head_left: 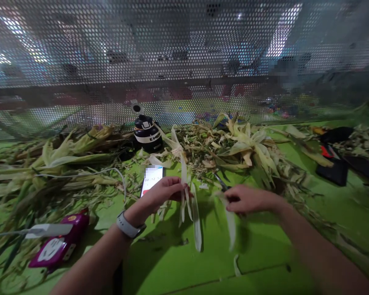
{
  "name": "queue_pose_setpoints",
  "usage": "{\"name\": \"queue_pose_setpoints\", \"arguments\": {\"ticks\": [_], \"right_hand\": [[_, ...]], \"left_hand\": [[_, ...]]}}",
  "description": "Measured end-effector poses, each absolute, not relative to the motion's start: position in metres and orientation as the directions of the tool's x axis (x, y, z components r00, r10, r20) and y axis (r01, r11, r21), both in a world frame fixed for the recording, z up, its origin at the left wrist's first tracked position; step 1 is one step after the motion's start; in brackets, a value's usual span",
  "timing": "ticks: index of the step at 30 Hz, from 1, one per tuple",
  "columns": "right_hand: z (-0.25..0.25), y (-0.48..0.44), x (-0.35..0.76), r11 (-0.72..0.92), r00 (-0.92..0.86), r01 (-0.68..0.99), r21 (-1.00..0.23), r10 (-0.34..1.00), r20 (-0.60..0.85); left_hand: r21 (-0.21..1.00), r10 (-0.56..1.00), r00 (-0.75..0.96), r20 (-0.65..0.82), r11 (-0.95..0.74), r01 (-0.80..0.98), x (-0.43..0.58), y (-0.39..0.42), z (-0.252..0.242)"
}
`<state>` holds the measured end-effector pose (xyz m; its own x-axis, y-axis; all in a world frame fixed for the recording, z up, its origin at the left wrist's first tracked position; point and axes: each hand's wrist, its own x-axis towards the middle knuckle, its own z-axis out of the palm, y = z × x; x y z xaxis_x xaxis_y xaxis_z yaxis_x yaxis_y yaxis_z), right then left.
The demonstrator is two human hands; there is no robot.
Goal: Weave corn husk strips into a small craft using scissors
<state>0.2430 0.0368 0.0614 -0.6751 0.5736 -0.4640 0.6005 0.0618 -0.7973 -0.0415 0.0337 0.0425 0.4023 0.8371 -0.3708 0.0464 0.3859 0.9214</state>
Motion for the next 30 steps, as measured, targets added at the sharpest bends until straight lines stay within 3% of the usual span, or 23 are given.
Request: {"name": "queue_pose_setpoints", "arguments": {"ticks": [1, 3, 6, 8, 10, 19, 30], "right_hand": [[0.058, 0.037, 0.237, 0.165, -0.628, 0.703, -0.692, 0.600, -0.496], [0.054, 0.036, 0.226, 0.254, -0.568, 0.749, -0.612, 0.721, -0.396], [0.050, 0.030, 0.214, 0.131, -0.482, 0.595, -0.793, 0.848, -0.222], [0.045, 0.025, 0.205, -0.043, -0.511, 0.372, -0.927, 0.824, -0.243], [0.040, 0.019, 0.196, -0.169, -0.549, 0.164, -0.972, 0.803, -0.232], [0.039, 0.016, 0.191, -0.401, -0.453, -0.228, -0.887, 0.850, -0.268], [0.046, 0.023, 0.196, -0.365, -0.295, -0.292, -0.884, 0.914, -0.280]], "left_hand": [[0.922, 0.832, 0.425, -0.357, 0.388, 0.014, -0.039, 0.031, 0.043], [0.918, 0.821, 0.466, -0.331, 0.394, -0.041, -0.033, 0.025, 0.043], [0.893, 0.779, 0.529, -0.337, 0.443, -0.083, -0.021, 0.012, 0.041], [0.872, 0.739, 0.585, -0.332, 0.477, -0.107, -0.013, 0.002, 0.038], [0.860, 0.697, 0.624, -0.354, 0.505, -0.076, -0.006, -0.006, 0.034], [0.897, 0.771, 0.560, -0.302, 0.429, -0.107, 0.002, -0.015, 0.039], [0.974, 0.698, 0.681, -0.220, 0.115, 0.197, -0.016, 0.001, 0.053]]}}
